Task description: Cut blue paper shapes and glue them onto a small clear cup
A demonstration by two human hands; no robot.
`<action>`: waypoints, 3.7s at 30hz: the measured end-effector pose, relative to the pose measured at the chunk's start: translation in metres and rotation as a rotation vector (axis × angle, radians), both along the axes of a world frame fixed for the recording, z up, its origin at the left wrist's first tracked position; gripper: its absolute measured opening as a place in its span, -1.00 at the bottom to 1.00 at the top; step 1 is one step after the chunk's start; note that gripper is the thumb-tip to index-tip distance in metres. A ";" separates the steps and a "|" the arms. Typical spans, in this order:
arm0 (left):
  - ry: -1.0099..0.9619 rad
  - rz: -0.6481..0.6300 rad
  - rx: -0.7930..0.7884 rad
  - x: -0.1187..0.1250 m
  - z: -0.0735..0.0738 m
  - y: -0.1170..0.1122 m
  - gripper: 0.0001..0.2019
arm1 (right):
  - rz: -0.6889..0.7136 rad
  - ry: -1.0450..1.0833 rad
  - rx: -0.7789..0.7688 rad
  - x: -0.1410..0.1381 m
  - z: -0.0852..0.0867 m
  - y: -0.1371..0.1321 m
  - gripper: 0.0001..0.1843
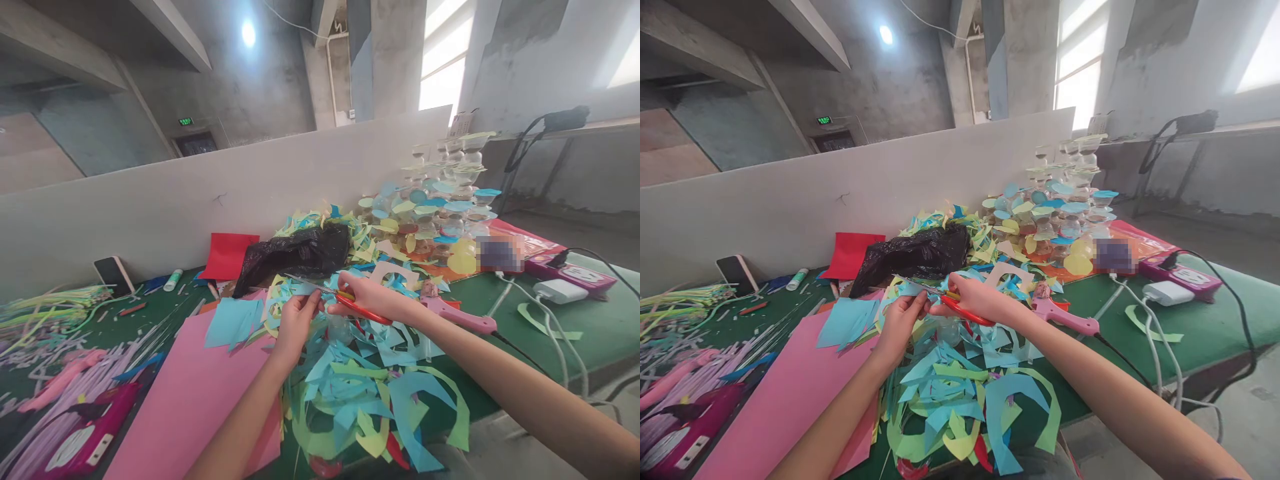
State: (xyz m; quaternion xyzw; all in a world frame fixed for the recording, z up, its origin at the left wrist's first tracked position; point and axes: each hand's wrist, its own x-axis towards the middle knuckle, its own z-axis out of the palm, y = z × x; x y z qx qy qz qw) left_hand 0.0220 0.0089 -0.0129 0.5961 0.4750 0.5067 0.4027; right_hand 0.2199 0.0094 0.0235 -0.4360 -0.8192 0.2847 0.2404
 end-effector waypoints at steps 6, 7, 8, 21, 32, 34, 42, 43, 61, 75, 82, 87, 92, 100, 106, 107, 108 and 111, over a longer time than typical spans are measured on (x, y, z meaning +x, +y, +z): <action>-0.110 0.021 -0.032 0.003 0.004 0.000 -0.58 | -0.005 -0.005 -0.023 0.004 0.001 0.003 -0.41; -0.158 0.045 -0.035 0.003 0.006 0.000 -0.59 | -0.012 0.008 -0.027 0.005 0.002 0.004 -0.42; -0.207 0.071 -0.037 0.002 0.008 0.001 -0.59 | -0.020 0.023 -0.033 0.006 0.003 0.005 -0.42; -0.466 0.260 -0.157 -0.015 0.006 0.017 -0.59 | -0.468 -0.270 0.088 0.019 0.005 0.019 -0.50; 0.264 0.165 0.307 -0.011 0.004 0.014 -0.62 | -0.479 -0.500 0.230 0.031 0.000 0.027 -0.75; 0.441 0.084 0.357 -0.011 -0.004 0.019 -0.59 | -0.458 -0.534 0.250 0.031 -0.004 0.029 -0.75; 0.901 -0.167 0.478 -0.017 -0.028 0.035 -0.55 | -0.348 -0.535 0.271 0.031 -0.016 0.034 -0.74; 0.922 -0.168 0.492 -0.017 -0.029 0.035 -0.58 | -0.342 -0.530 0.272 0.031 -0.017 0.035 -0.73; 0.747 -0.076 0.562 -0.015 -0.021 0.031 -0.90 | -0.355 -0.435 0.289 0.028 -0.022 0.036 -0.68; 0.719 0.123 0.678 -0.020 -0.010 0.027 -0.82 | -0.250 -0.466 0.326 0.029 -0.039 0.044 -0.64; 0.739 0.091 0.742 -0.020 -0.006 0.023 -0.81 | -0.219 -0.315 0.517 0.019 -0.031 0.039 -0.73; 0.718 0.110 0.728 -0.019 -0.004 0.022 -0.82 | -0.089 -0.070 0.530 0.003 -0.020 0.021 -0.75; 0.654 0.196 0.798 -0.015 0.003 0.014 -0.82 | -0.010 0.074 0.482 -0.003 -0.011 0.011 -0.75; 0.569 0.279 0.793 -0.009 0.013 0.001 -0.84 | -0.033 0.234 0.391 -0.005 -0.007 0.010 -0.75; 0.512 0.294 0.781 -0.003 0.014 -0.008 -0.86 | 0.028 0.296 0.411 -0.009 -0.005 0.004 -0.80; 0.506 0.289 0.783 -0.002 0.015 -0.010 -0.85 | 0.027 0.307 0.413 -0.010 -0.004 0.003 -0.81; 0.503 0.284 0.785 -0.001 0.015 -0.011 -0.85 | 0.022 0.322 0.409 -0.011 -0.004 0.002 -0.82; 0.478 0.271 0.774 0.001 0.014 -0.013 -0.85 | 0.007 0.355 0.369 -0.012 -0.004 0.001 -0.83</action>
